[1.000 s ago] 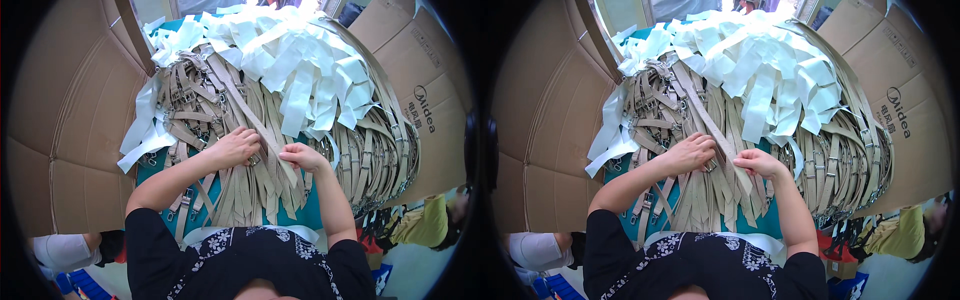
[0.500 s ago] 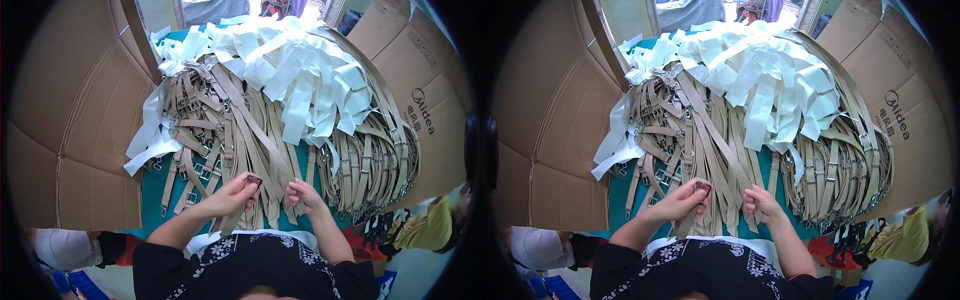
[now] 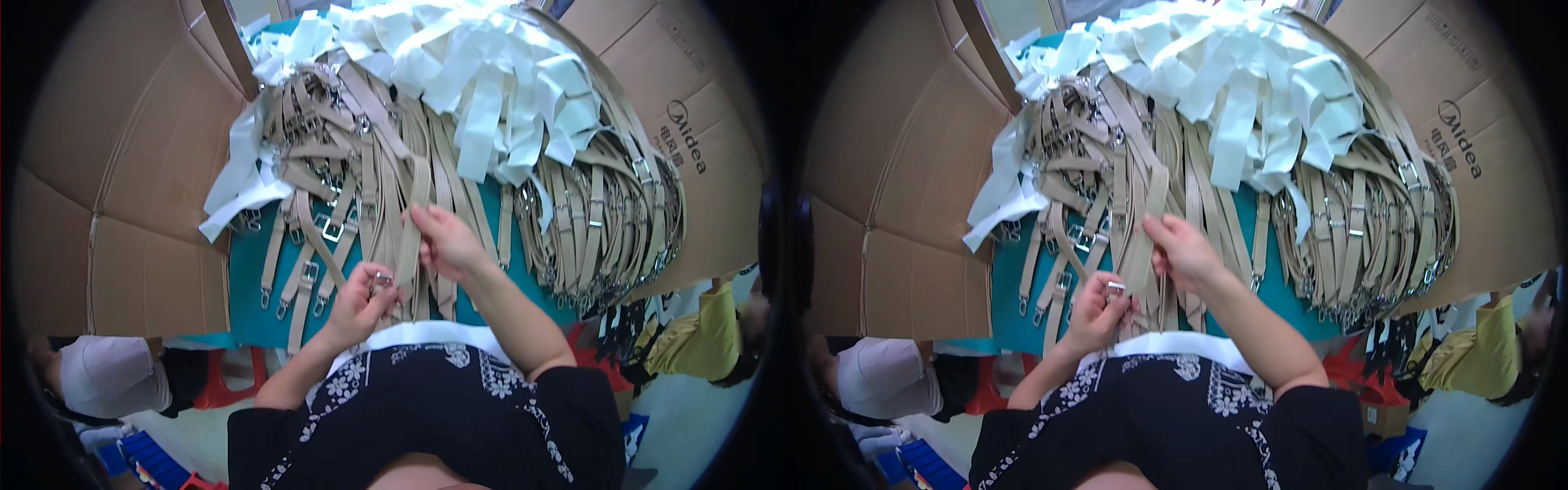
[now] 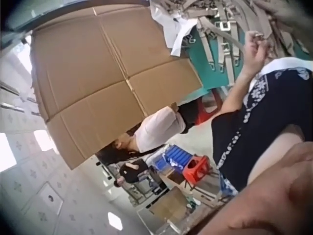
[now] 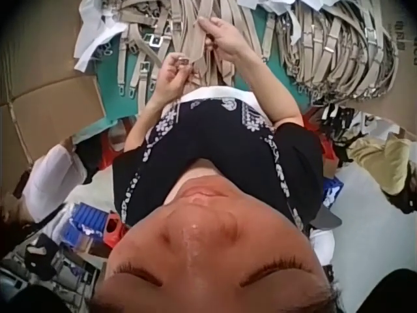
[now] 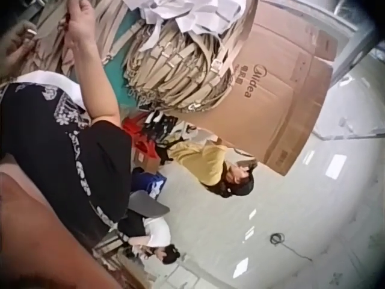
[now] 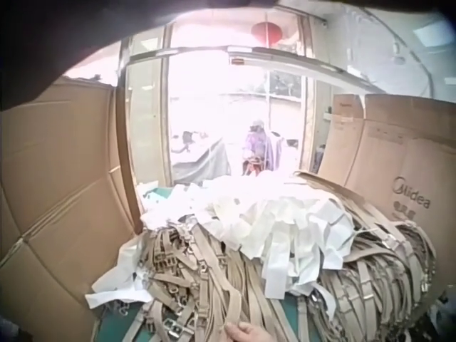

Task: Rolling and bundling manufactured straps for packaging.

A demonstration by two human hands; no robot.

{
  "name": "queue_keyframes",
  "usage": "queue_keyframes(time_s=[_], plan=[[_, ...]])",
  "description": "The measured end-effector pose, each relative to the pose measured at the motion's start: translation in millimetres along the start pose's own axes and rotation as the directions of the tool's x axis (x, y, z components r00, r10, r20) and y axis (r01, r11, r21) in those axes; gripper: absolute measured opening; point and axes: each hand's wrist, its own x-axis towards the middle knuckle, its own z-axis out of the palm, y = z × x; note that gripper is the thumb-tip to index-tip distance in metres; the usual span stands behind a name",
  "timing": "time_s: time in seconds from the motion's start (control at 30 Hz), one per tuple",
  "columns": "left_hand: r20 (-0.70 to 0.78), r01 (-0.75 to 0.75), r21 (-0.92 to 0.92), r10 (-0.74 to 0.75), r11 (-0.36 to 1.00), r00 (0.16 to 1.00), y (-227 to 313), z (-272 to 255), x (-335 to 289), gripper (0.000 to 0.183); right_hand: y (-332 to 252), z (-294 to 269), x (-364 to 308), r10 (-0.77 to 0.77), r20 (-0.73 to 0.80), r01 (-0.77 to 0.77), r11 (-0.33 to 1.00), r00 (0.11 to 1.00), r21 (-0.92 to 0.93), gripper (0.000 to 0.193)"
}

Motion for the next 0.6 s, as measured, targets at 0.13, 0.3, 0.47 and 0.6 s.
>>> queue_keyframes(time_s=[0.13, 0.3, 0.47, 0.6], plan=[[0.025, -0.015, -0.002, 0.015, 1.000, 1.000, -5.0, -3.0, 7.8, 0.020, -0.2, 5.4, 6.7, 0.010, 0.021, -0.011, 1.000, 1.000, 0.013, 0.024], [0.065, -0.086, -0.048, 0.089, 0.995, 0.994, -3.8, 0.9, 6.3, 0.025, 4.7, -7.7, 13.3, 0.029, -0.048, -0.023, 0.991, 0.998, 0.131, 0.023], [0.016, -0.041, 0.039, 0.040, 0.998, 0.999, -4.3, 8.8, 16.5, 0.029, 15.2, -3.6, 4.3, 0.081, 0.005, -0.081, 0.994, 0.997, 0.069, 0.023], [-0.117, 0.074, 0.028, -0.070, 0.997, 0.991, -5.9, 8.8, 30.8, 0.027, 22.5, -6.9, -7.6, 0.147, 0.130, -0.141, 0.988, 0.980, -0.055, 0.021]])
